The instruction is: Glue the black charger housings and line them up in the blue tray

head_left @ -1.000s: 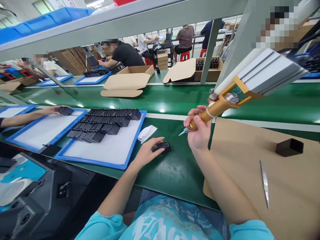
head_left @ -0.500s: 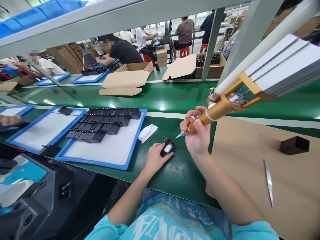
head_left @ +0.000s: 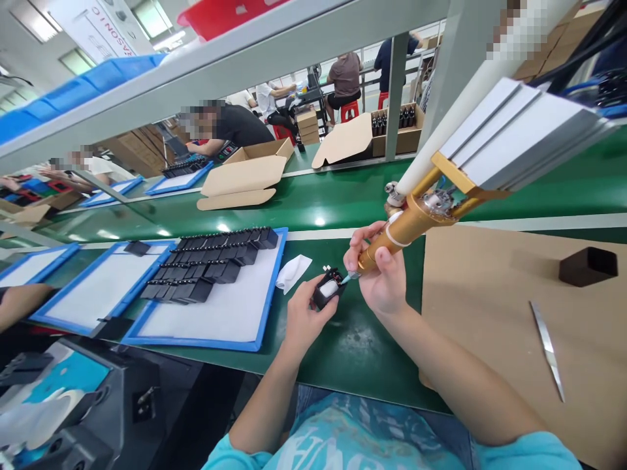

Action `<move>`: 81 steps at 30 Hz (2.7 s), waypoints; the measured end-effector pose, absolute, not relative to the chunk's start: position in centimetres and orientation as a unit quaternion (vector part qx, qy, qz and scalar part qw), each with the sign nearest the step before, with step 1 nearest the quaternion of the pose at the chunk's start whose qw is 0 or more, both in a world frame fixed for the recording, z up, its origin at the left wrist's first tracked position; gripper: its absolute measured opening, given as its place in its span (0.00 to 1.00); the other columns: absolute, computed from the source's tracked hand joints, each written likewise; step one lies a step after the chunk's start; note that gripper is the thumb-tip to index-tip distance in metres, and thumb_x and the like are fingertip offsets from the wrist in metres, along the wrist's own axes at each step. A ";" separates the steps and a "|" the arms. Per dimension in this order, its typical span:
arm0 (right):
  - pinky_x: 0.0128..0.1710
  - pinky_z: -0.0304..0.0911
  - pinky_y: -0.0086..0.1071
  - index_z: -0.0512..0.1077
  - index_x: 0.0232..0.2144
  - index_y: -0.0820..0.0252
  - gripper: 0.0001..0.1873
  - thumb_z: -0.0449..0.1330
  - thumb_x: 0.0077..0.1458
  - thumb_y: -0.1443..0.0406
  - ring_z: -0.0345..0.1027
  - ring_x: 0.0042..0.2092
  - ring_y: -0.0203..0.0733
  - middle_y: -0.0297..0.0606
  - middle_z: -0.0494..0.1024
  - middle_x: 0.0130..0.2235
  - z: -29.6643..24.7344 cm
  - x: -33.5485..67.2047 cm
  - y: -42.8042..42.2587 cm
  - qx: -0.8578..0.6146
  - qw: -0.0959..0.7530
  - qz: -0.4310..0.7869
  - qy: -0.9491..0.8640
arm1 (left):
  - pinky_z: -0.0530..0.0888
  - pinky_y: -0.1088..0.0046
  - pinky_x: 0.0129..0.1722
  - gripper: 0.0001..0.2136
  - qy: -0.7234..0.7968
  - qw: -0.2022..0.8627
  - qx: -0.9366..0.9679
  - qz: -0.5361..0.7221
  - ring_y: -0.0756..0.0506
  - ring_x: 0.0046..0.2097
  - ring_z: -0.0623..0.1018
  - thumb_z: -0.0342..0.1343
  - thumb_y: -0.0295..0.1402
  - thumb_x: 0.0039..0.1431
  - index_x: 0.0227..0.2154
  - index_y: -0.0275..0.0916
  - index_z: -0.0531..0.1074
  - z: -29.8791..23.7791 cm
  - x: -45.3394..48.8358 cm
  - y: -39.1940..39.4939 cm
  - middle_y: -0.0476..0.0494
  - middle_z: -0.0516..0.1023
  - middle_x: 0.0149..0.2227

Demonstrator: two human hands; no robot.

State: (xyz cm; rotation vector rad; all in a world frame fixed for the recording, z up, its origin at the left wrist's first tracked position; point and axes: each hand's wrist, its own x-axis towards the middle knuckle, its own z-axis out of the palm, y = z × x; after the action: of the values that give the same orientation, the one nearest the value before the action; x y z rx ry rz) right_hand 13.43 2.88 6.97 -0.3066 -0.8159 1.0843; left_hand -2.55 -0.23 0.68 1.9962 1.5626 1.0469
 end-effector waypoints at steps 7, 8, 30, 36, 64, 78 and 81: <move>0.22 0.56 0.28 0.64 0.33 0.54 0.14 0.61 0.52 0.53 0.63 0.22 0.27 0.27 0.70 0.33 7.0 13.6 3.0 -0.149 0.774 0.484 -0.380 | 0.71 0.74 0.25 0.18 0.552 0.203 0.720 0.370 0.47 0.32 0.75 0.61 0.34 0.53 0.48 0.43 0.73 0.8 -2.4 -0.4 0.45 0.79 0.40; 0.23 0.57 0.28 0.65 0.33 0.54 0.14 0.61 0.52 0.53 0.63 0.22 0.27 0.27 0.70 0.33 7.0 13.5 3.0 -0.145 0.773 0.486 -0.380 | 0.71 0.74 0.25 0.18 0.553 0.203 0.719 0.370 0.48 0.31 0.74 0.61 0.35 0.53 0.48 0.43 0.73 0.8 -2.4 -0.4 0.45 0.79 0.40; 0.25 0.58 0.30 0.64 0.41 0.50 0.16 0.60 0.52 0.53 0.64 0.24 0.29 0.29 0.69 0.36 7.6 13.1 1.9 -0.110 0.762 0.515 -0.377 | 0.77 0.72 0.36 0.17 0.521 0.205 0.721 0.409 0.48 0.34 0.79 0.62 0.33 0.52 0.46 0.40 0.71 0.5 0.9 -0.5 0.46 0.81 0.40; 0.24 0.57 0.30 0.65 0.40 0.50 0.15 0.59 0.54 0.53 0.64 0.24 0.28 0.29 0.69 0.37 7.7 13.0 1.7 -0.109 0.760 0.512 -0.384 | 0.78 0.72 0.37 0.17 0.501 0.191 0.722 0.438 0.47 0.36 0.81 0.62 0.35 0.53 0.46 0.40 0.71 0.1 1.0 -0.4 0.45 0.81 0.40; 0.23 0.55 0.31 0.62 0.45 0.49 0.20 0.59 0.52 0.53 0.62 0.23 0.29 0.29 0.70 0.36 6.8 13.7 2.9 -0.142 0.768 0.483 -0.396 | 0.73 0.63 0.52 0.17 0.477 0.391 0.736 0.280 0.43 0.48 0.79 0.51 0.44 0.65 0.50 0.42 0.73 -1.1 -4.3 3.3 0.43 0.81 0.47; 0.24 0.55 0.31 0.62 0.46 0.49 0.20 0.60 0.53 0.53 0.62 0.24 0.29 0.29 0.70 0.36 7.0 13.7 2.8 -0.153 0.764 0.484 -0.398 | 0.72 0.68 0.48 0.07 0.469 0.229 0.782 0.341 0.45 0.46 0.76 0.51 0.35 0.66 0.40 0.41 0.72 -2.6 -1.8 1.3 0.44 0.77 0.43; 0.24 0.55 0.31 0.62 0.46 0.49 0.20 0.60 0.52 0.53 0.62 0.24 0.29 0.29 0.70 0.36 7.0 13.6 2.8 -0.153 0.765 0.485 -0.396 | 0.72 0.67 0.48 0.09 0.497 0.176 0.796 0.297 0.44 0.47 0.76 0.48 0.35 0.68 0.43 0.42 0.73 -2.6 -1.6 0.9 0.42 0.76 0.44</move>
State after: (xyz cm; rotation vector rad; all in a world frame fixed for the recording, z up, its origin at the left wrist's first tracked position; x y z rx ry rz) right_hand 13.62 2.80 6.99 -0.3318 -0.8605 1.0538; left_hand -1.61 0.85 -2.57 2.2554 1.4065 0.8408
